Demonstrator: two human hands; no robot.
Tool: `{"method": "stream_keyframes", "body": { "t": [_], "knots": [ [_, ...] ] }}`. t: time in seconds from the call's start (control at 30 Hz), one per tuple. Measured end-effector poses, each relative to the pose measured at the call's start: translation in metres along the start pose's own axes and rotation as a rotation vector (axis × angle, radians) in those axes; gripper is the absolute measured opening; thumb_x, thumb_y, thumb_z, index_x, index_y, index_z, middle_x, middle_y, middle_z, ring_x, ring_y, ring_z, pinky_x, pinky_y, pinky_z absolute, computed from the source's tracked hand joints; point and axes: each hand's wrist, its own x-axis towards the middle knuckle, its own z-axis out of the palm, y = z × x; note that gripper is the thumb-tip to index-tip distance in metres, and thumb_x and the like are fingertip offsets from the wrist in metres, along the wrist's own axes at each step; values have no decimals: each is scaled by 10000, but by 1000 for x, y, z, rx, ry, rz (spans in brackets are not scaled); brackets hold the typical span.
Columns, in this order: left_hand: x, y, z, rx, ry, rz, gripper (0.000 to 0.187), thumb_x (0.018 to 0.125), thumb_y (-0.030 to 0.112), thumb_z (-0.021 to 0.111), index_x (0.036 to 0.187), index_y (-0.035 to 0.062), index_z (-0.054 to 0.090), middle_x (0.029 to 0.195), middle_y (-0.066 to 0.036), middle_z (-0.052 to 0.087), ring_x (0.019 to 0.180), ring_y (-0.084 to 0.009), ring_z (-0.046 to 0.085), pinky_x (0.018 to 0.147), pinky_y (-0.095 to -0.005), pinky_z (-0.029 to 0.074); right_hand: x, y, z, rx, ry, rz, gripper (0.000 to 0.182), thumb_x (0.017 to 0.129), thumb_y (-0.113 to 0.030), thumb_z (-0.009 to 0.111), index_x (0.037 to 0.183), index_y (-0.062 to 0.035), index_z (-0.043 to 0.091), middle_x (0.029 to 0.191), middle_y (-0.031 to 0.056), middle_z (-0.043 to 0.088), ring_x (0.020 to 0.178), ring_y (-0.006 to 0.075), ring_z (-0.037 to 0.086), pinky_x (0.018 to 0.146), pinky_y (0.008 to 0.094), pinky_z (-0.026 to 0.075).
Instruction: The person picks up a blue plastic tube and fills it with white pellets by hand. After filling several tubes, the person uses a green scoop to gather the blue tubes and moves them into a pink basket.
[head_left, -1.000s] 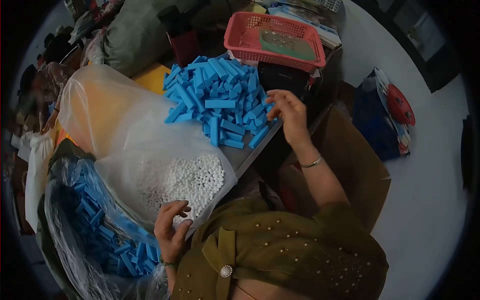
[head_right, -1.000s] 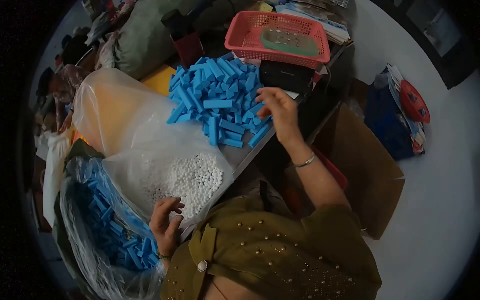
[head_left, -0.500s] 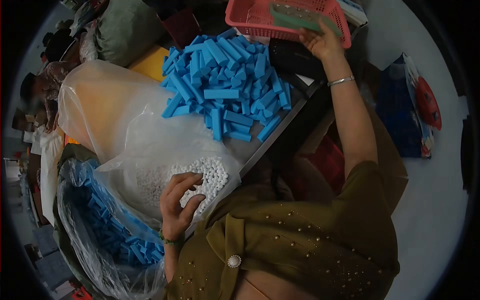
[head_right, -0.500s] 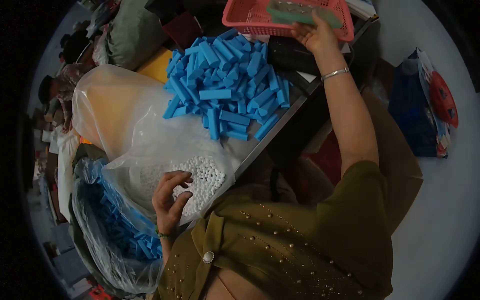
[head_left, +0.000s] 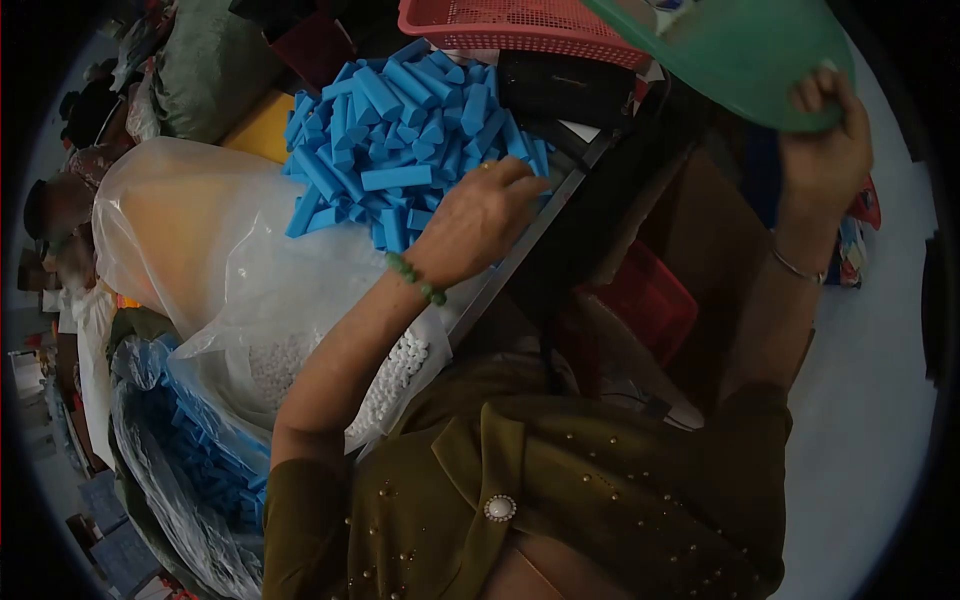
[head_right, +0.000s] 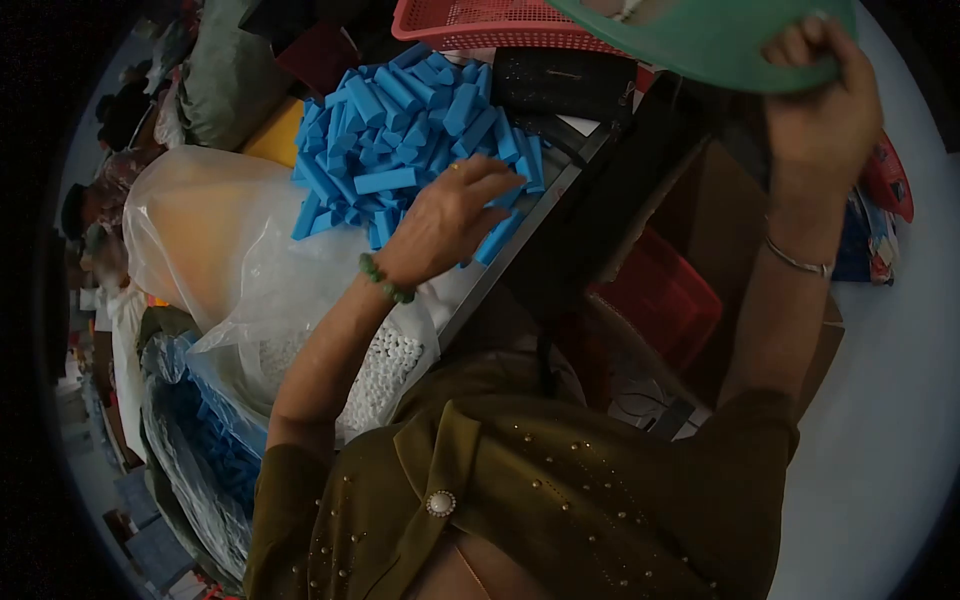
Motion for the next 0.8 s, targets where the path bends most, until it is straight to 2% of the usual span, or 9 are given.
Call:
{"method": "stream_keyframes", "body": {
  "t": [0.1,0.17,0.23,0.27,0.3,0.37,0.47,0.57,0.8],
  "knots": [
    [51,-19,23,-70,74,-109,418,804,60,687,1211,41,593,1125,-152,578,943,-324,608,790,-398,519,-50,-63,-19,-115,313,-77,105,955,-114,469,894,-30,451,827,41,440,690,144,389,630,267,362],
    [71,-20,41,-118,115,-191,440,808,80,696,1231,35,583,1146,-164,580,943,-311,616,788,-387,523,-88,-86,-29,-35,386,-119,120,969,-132,457,885,-46,444,798,25,421,679,124,387,620,264,361],
    [88,-27,63,-412,67,-500,567,777,165,714,1279,-19,527,1160,-225,570,1080,-360,579,914,-406,485,-130,-101,-62,21,359,-101,138,998,-144,444,885,-67,423,810,7,425,666,110,389,640,280,393],
    [89,-47,96,-652,121,-580,633,791,183,728,1328,-38,477,1172,-219,573,1059,-315,600,918,-383,492,-146,-98,-63,-2,479,-129,140,992,-150,449,875,-75,432,800,2,423,653,105,394,633,270,389],
    [93,-45,96,-644,114,-572,633,791,183,728,1328,-38,477,1172,-219,573,1059,-315,600,918,-383,492,-160,-93,-64,-25,602,-157,142,986,-156,454,865,-82,441,789,-2,420,641,100,400,626,260,386],
    [96,-35,96,-1040,171,-899,689,822,148,708,1393,-47,376,1148,-188,576,958,-275,624,865,-381,522,-191,-79,-82,1,660,-159,140,988,-163,461,874,-82,451,788,-3,428,642,99,410,637,258,396],
    [106,-39,94,-1346,336,-1070,717,863,117,691,1418,-87,283,1110,-203,583,933,-267,630,845,-359,538,-217,-50,-91,118,753,-135,140,991,-179,471,890,-82,468,782,-6,446,640,98,426,654,259,416],
    [120,-43,95,-1451,491,-1115,668,880,109,668,1388,-106,291,1062,-183,569,911,-294,629,896,-389,528,-217,-22,-85,168,865,-131,153,993,-194,480,886,-85,481,759,-12,453,636,95,428,666,260,427],
    [148,-53,103,-1491,498,-1154,520,891,109,647,1262,-135,375,1166,-212,466,1068,-344,556,984,-447,482,-213,-13,-101,150,1002,-161,120,981,-170,503,889,-94,483,742,-27,445,625,87,413,666,250,423]
  ]
}}
